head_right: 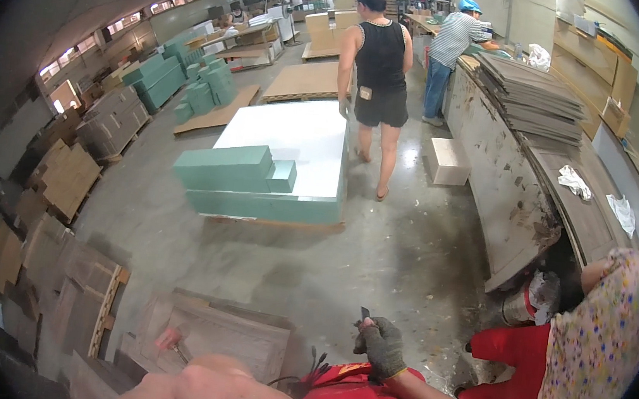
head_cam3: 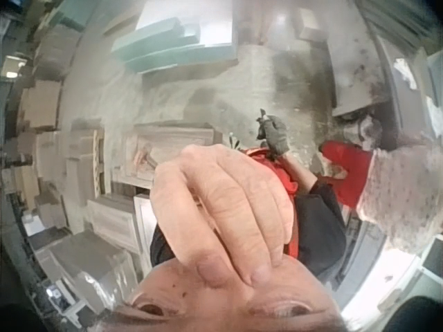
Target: The person uses a rubber mallet and a metal tool to secure components of wooden furniture panels. The person hammers at various points along the edges and surface of the panels to ensure a tight fit.
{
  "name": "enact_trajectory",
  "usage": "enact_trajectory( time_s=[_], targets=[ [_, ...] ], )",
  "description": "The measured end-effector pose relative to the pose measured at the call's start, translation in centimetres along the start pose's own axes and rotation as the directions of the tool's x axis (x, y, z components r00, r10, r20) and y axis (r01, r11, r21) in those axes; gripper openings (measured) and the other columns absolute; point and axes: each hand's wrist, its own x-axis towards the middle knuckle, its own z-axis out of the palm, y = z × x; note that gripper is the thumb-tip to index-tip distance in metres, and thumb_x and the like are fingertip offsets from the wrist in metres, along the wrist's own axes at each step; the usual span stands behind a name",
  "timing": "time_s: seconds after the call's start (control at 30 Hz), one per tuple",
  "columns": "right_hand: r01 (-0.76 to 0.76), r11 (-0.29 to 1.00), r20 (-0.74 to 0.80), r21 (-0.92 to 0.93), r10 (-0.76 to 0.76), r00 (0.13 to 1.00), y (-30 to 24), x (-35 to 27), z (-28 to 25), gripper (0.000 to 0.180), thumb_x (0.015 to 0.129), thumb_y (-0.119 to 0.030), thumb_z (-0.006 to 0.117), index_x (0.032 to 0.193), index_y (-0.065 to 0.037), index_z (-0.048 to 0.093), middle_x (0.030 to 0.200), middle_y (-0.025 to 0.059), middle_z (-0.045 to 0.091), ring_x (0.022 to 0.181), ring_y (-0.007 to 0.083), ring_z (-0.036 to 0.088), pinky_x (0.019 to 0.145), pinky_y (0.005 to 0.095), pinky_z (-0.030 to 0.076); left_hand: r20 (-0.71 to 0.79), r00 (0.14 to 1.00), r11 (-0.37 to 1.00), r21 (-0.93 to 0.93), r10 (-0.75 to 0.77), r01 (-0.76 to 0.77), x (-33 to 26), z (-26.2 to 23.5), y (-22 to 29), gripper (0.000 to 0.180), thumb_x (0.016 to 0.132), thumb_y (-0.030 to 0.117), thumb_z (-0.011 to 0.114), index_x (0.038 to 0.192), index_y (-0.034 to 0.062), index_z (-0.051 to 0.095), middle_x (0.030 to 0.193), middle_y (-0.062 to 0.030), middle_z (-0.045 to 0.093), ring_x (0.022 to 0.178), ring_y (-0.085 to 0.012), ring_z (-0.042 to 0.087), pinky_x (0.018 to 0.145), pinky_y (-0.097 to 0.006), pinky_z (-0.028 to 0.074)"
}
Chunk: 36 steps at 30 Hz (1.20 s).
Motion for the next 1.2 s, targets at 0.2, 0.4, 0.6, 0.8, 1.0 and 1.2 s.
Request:
enact_trajectory(
  time_s=[0.2,0.4,0.6,0.8,1.0,1.2],
  targets=[
    [-0.097,0.994,0.005,0.042,0.097,0.995,0.5,-0.2,0.1,0.026,0.098,-0.022,0.052,0.090,0.002,0.059,0.064,0.0042,0.057,0.052,0.0134,0.054,0.050,0.0286,0.047,-0.379,0.892,0.966,0.013,0.245,-0.260,-1.1,2.0,-1.6,0.011,0.086,0.005,0.068,0.093,-0.0008,0.064,0.088,-0.0242,0.068,0.067,-0.0306,0.063,0.058,-0.035,0.052],
    [-0.045,0.999,0.003,-0.005,0.045,0.999,-0.2,-0.6,0.0,0.026,0.098,-0.022,0.051,0.087,0.000,0.058,0.063,0.0037,0.055,0.053,0.0132,0.053,0.051,0.0290,0.046,-0.394,0.913,0.986,-0.084,0.100,-0.144,-2.0,2.9,-2.0,0.012,0.086,0.004,0.067,0.095,-0.0019,0.062,0.089,-0.0254,0.068,0.071,-0.0314,0.063,0.056,-0.036,0.052],
    [-0.021,0.998,-0.006,-0.065,0.021,1.000,-0.2,-0.9,0.0,0.028,0.099,-0.024,0.051,0.086,0.000,0.058,0.062,0.0035,0.055,0.053,0.0135,0.053,0.051,0.0289,0.046,-0.349,0.925,0.966,-0.150,0.147,-0.210,-1.8,1.7,-2.1,0.015,0.086,0.003,0.067,0.097,-0.0024,0.060,0.087,-0.0259,0.067,0.066,-0.0308,0.060,0.052,-0.036,0.050],
    [-0.107,0.990,-0.012,0.097,0.108,0.994,0.4,-1.0,0.0,0.028,0.099,-0.025,0.050,0.087,0.000,0.058,0.061,0.0037,0.055,0.053,0.0137,0.053,0.052,0.0290,0.046,-0.289,0.925,0.941,-0.158,0.246,-0.299,-1.0,1.5,-2.2,0.012,0.088,0.005,0.065,0.096,-0.0006,0.058,0.088,-0.0261,0.067,0.065,-0.0301,0.061,0.050,-0.033,0.049],
    [-0.096,0.992,0.039,0.076,0.093,0.995,1.7,-0.6,-0.2,0.028,0.099,-0.024,0.051,0.088,0.000,0.058,0.062,0.0045,0.056,0.053,0.0140,0.054,0.051,0.0293,0.047,-0.239,0.953,0.973,-0.091,0.185,-0.212,-1.5,0.1,-1.5,0.026,0.092,0.009,0.061,0.115,0.0037,0.048,0.092,-0.0161,0.062,0.083,-0.0291,0.058,0.066,-0.037,0.049],
    [-0.080,0.995,-0.005,0.064,0.080,0.997,1.1,-1.7,-0.3,0.027,0.099,-0.023,0.051,0.088,0.001,0.060,0.062,0.0047,0.056,0.052,0.0139,0.054,0.051,0.0290,0.047,-0.019,1.000,0.723,-0.691,-0.023,0.003,-3.6,-2.7,0.2,0.058,0.085,0.016,0.066,0.134,0.0076,0.037,0.134,-0.0246,0.033,0.105,-0.0420,0.052,0.080,-0.046,0.054]
  ],
)
